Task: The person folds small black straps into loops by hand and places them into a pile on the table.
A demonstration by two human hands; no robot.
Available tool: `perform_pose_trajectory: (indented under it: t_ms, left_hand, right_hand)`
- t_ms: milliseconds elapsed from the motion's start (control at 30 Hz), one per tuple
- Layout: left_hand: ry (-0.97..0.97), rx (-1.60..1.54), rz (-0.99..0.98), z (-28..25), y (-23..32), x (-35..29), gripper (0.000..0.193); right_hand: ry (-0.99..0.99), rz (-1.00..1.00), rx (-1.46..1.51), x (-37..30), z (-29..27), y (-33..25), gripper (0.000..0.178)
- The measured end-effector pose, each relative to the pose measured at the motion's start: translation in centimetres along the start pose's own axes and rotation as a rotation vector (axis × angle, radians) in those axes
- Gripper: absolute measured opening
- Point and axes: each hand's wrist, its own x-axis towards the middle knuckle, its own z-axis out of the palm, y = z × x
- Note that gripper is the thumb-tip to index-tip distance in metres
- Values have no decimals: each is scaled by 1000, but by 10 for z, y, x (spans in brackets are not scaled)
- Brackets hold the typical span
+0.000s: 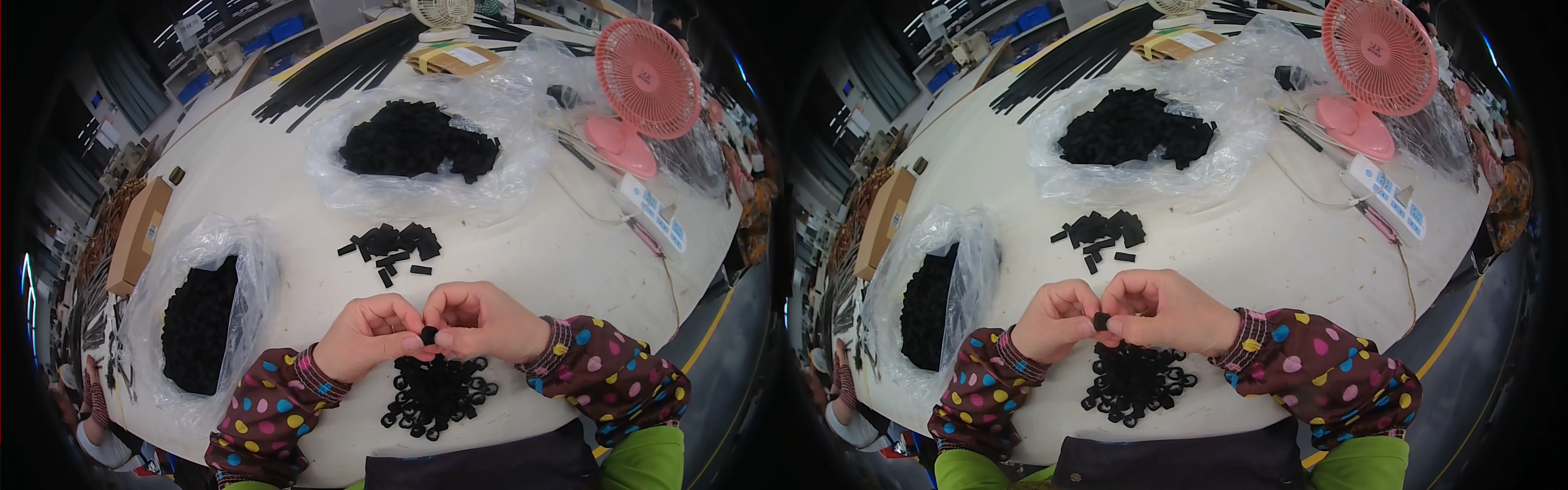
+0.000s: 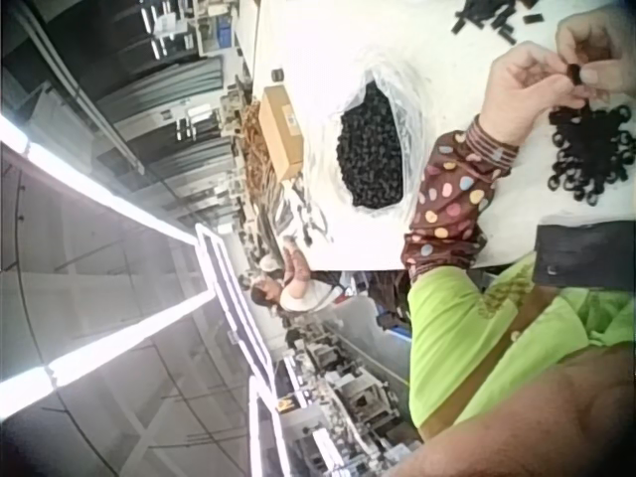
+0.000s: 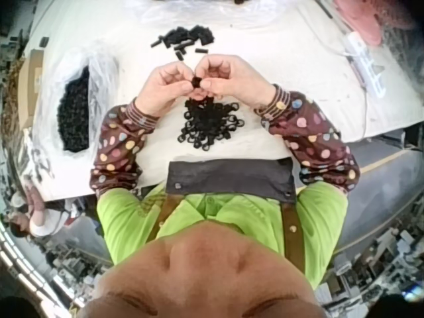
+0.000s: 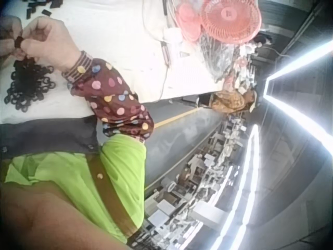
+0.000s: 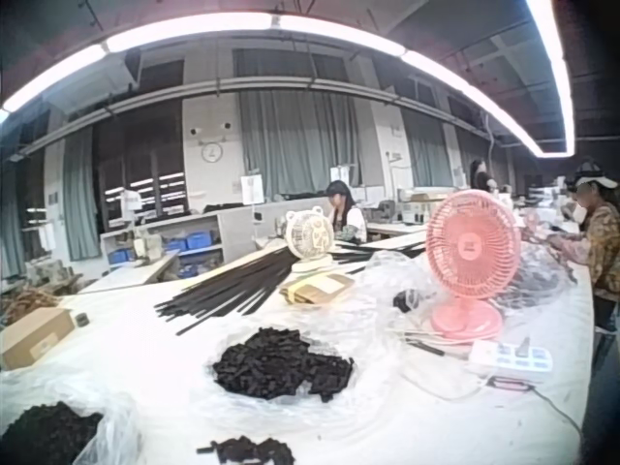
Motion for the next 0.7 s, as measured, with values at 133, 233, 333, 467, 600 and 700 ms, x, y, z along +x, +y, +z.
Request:
perform_pose_trajectory:
  t_ms: [133,233,333,467,600,700]
  left_hand:
    - [116,288,78,3,3,1,10]
    - [246,493,173,12,2,4,9]
    - [370,709,326,18,-2,7,11]
    - [424,1532,777,11,-5,9,17]
    - [442,1706,908,10,-10,10,21]
    - [462,1387,538,17,-3,8,19]
  right_hand:
    - [78,-11,-80,0,2,1,13]
    - [210,-127,-261,2,3,8,14]
    - [321,-183,-481,2,7,11,10]
    - [449,-394,-785,4,13,18,10]
    - [443,-405,-846,3,12,17,10]
    - [409,-88,-310,2,8,18,12]
